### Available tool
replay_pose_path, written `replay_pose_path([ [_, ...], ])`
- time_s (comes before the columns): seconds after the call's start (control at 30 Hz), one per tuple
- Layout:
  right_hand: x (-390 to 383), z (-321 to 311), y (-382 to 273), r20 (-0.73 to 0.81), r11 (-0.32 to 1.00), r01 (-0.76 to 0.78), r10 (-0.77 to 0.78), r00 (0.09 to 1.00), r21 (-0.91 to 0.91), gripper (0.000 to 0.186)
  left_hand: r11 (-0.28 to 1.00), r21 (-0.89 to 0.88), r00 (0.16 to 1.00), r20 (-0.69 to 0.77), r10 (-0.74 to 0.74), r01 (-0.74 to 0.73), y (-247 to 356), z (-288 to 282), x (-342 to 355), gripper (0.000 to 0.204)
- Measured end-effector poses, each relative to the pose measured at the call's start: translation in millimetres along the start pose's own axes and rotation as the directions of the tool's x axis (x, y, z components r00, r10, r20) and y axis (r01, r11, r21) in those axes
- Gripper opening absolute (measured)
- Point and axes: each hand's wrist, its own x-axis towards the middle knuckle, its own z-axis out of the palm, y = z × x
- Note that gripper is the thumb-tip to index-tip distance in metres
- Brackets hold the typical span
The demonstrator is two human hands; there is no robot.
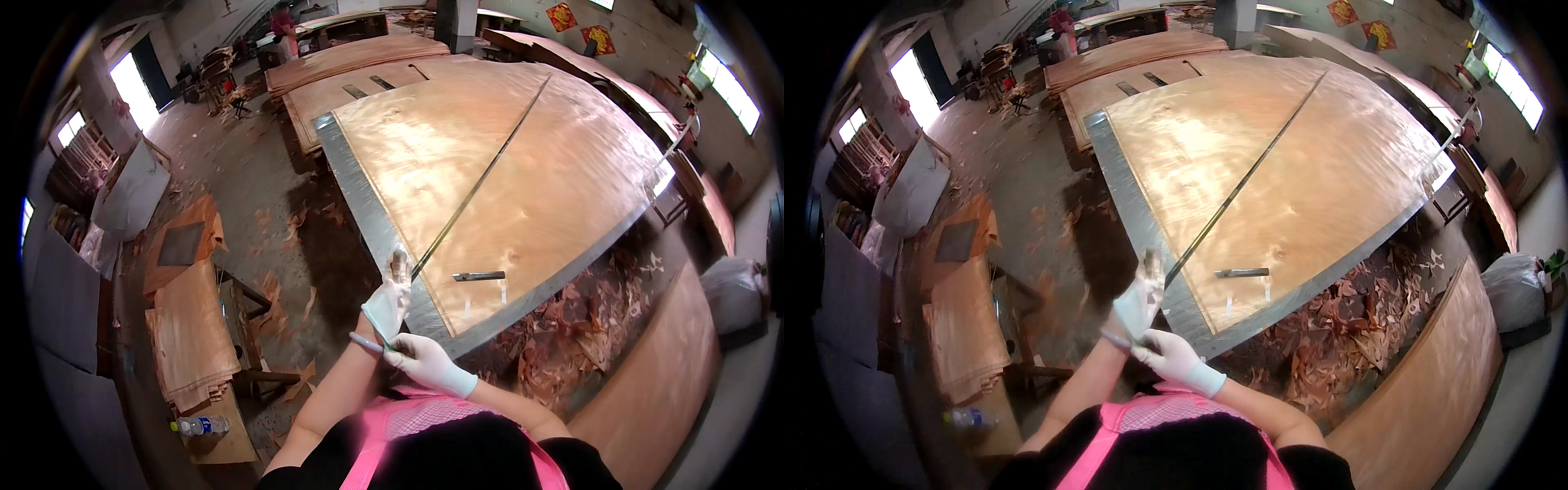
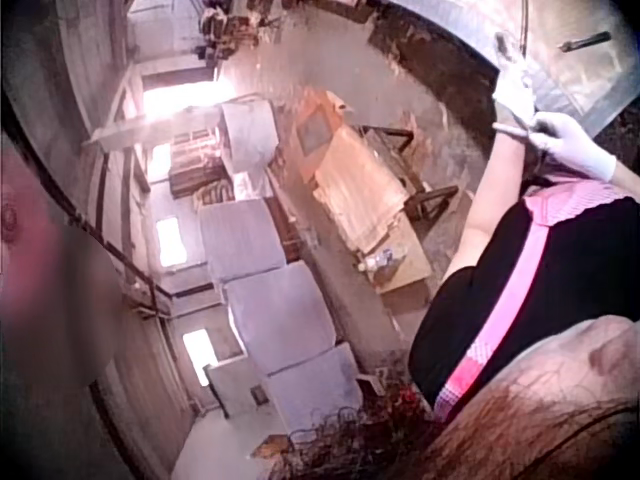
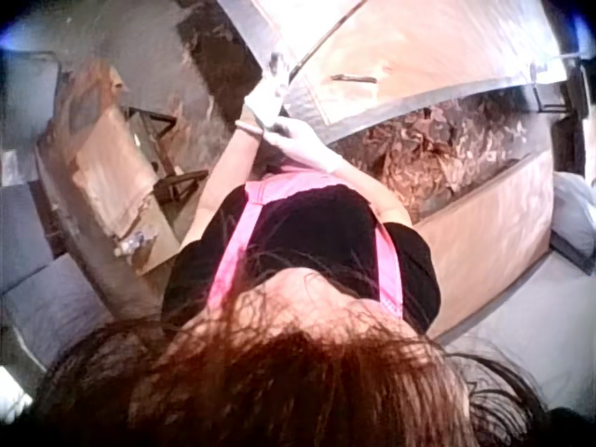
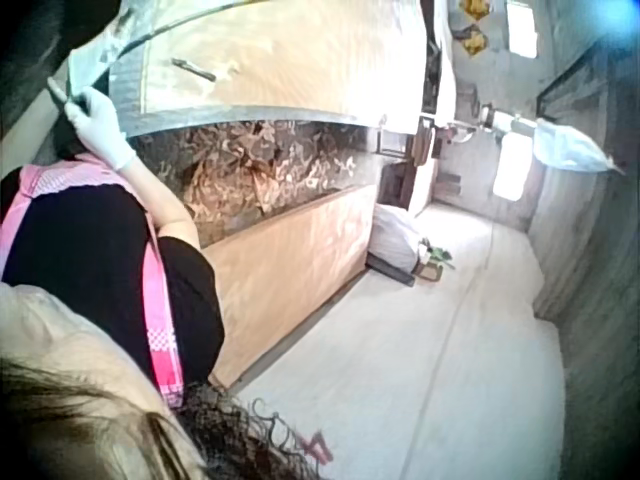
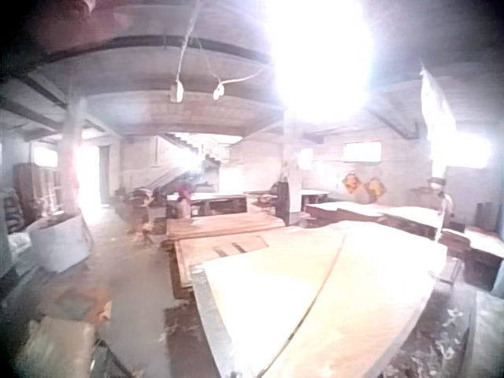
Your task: The person prepares veneer sheets by aligning them against a template on a large workbench, using a utility knife to trim the edges and cut out specific shapes from the wood surface.
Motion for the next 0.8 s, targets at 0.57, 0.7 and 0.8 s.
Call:
replay_pose_path([
  [0.57,18.2,-44.6,-19.8,-0.236,0.662,0.087,-0.383,0.893,-0.745,0.038,0.104,0.984,0.986,0.151,-0.067,-0.144,29.8,54.1,-43.1,0.036],
  [0.7,26.8,-69.2,-7.5,-0.447,0.802,0.105,-0.430,0.784,-0.588,0.026,-0.313,0.796,0.845,0.533,-0.046,-0.518,20.9,24.8,-37.5,0.031],
  [0.8,22.0,-73.5,-1.9,-0.408,0.768,0.087,-0.429,0.806,-0.635,0.028,-0.311,0.809,0.863,0.499,-0.086,-0.499,19.4,5.3,-27.9,0.032],
])
